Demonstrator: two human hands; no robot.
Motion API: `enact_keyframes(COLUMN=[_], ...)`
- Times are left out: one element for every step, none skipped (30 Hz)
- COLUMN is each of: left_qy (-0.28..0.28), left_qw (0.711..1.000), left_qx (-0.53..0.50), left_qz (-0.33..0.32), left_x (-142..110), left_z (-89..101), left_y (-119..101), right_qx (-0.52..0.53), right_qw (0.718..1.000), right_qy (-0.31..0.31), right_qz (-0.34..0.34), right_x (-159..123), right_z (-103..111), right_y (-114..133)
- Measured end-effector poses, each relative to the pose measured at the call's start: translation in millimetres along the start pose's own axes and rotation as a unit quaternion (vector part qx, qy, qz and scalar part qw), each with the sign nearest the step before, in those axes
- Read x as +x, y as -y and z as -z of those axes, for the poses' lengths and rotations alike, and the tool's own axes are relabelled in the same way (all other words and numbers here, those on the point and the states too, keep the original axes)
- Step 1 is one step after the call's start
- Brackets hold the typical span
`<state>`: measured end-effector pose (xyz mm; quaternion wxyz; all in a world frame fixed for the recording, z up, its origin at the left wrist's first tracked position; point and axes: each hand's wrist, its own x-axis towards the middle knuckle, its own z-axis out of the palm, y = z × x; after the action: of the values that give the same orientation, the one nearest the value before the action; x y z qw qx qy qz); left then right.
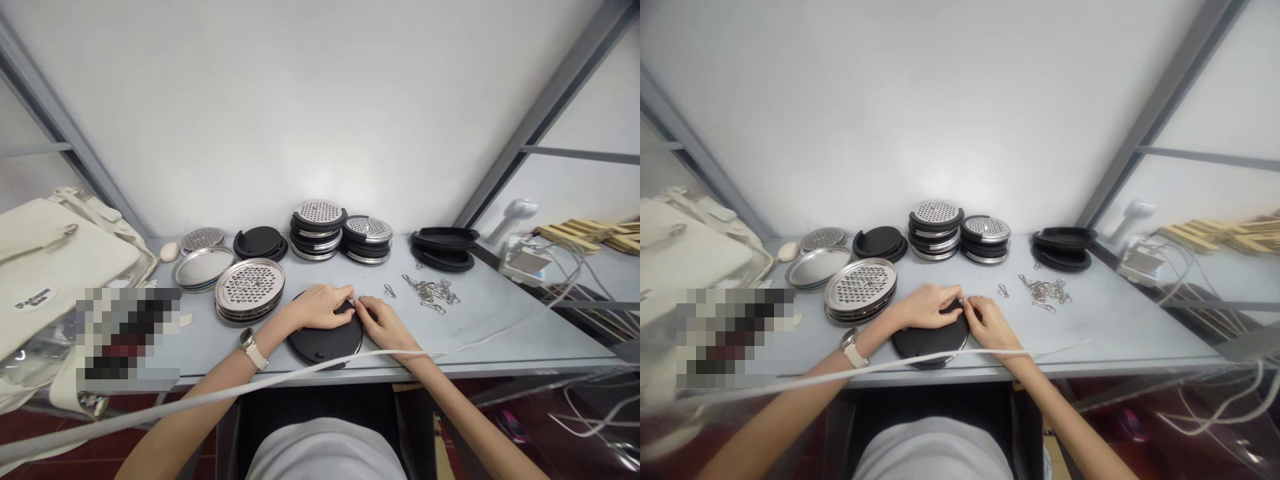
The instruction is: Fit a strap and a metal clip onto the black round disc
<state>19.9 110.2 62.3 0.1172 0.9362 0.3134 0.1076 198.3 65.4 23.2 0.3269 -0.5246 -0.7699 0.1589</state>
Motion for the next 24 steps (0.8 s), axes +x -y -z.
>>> enact_keyframes(left_qy=[0.0,0.0,0.0,0.0,0.0,0.0,-0.002,-0.003,-0.005,-0.006,-0.007,-0.007,-0.007,-0.007,-0.008,-0.01,-0.011,-0.012,-0.013,-0.014,-0.015,-0.017,-0.02,-0.024], left_qw=[1.0,1.0,1.0,1.0,1.0,1.0,1.0,1.0,1.0,1.0,1.0,1.0,1.0,1.0,1.0,1.0,1.0,1.0,1.0,1.0,1.0,1.0,1.0,0.999], left_qx=[0.0,-0.002,-0.004,-0.005,-0.007,-0.008,-0.008,-0.009,-0.009,-0.01,-0.01,-0.01,-0.01,-0.011,-0.012,-0.013,-0.015,-0.016,-0.016,-0.016,-0.016,-0.018,-0.02,-0.022], left_qz=[0.003,0.006,0.007,0.008,0.007,0.006,0.004,0.002,0.001,0.0,-0.001,-0.001,-0.003,-0.005,-0.007,-0.01,-0.012,-0.013,-0.013,-0.012,-0.012,-0.013,-0.014,-0.015], left_x=[0.2,0.3,0.4,0.4,0.3,0.3,0.2,0.1,0.1,0.1,0.2,0.4,0.5,0.7,0.8,0.9,0.9,0.9,0.8,0.7,0.6,0.5,0.5,0.5], left_z=[-0.1,-0.3,-0.5,-0.8,-1.2,-1.6,-1.9,-2.1,-2.3,-2.4,-2.4,-2.4,-2.4,-2.3,-2.3,-2.4,-2.4,-2.6,-2.8,-3.1,-3.4,-3.7,-4.1,-4.5], left_y=[0.0,0.1,0.2,0.4,0.7,1.0,1.3,1.5,1.7,1.9,2.0,2.0,2.1,2.1,2.2,2.3,2.4,2.6,2.7,3.0,3.2,3.4,3.6,3.7], right_qx=[0.001,0.002,0.003,0.003,0.004,0.004,0.004,0.004,0.006,0.006,0.008,0.011,0.015,0.018,0.021,0.022,0.023,0.024,0.026,0.029,0.032,0.036,0.039,0.04], right_qw=[1.0,1.0,1.0,1.0,1.0,1.0,1.0,1.0,1.0,1.0,1.0,1.0,1.0,1.0,1.0,1.0,1.0,1.0,1.0,0.999,0.999,0.999,0.999,0.999], right_qy=[-0.001,-0.001,-0.003,-0.003,-0.004,-0.004,-0.005,-0.005,-0.003,-0.004,-0.003,-0.002,-0.002,-0.001,-0.001,0.0,0.0,0.001,0.002,0.003,0.004,0.006,0.008,0.008], right_qz=[-0.002,-0.004,-0.006,-0.007,-0.008,-0.009,-0.01,-0.01,-0.01,-0.009,-0.008,-0.007,-0.007,-0.008,-0.009,-0.011,-0.013,-0.014,-0.014,-0.014,-0.013,-0.012,-0.012,-0.011], right_x=[-0.1,-0.1,-0.1,-0.1,-0.1,-0.1,0.0,0.0,0.1,0.1,0.1,0.2,0.2,0.2,0.3,0.3,0.4,0.5,0.6,0.7,0.8,0.8,0.8,0.6], right_z=[0.2,0.5,0.7,0.8,0.8,0.8,0.7,0.7,0.7,0.8,0.9,1.1,1.3,1.4,1.5,1.6,1.5,1.3,1.1,0.9,0.7,0.5,0.4,0.3], right_y=[0.4,0.8,1.1,1.4,1.6,1.6,1.7,1.7,1.9,2.0,2.3,2.5,2.7,2.8,2.8,2.6,2.2,1.7,1.2,0.6,0.1,-0.3,-0.6,-0.9])
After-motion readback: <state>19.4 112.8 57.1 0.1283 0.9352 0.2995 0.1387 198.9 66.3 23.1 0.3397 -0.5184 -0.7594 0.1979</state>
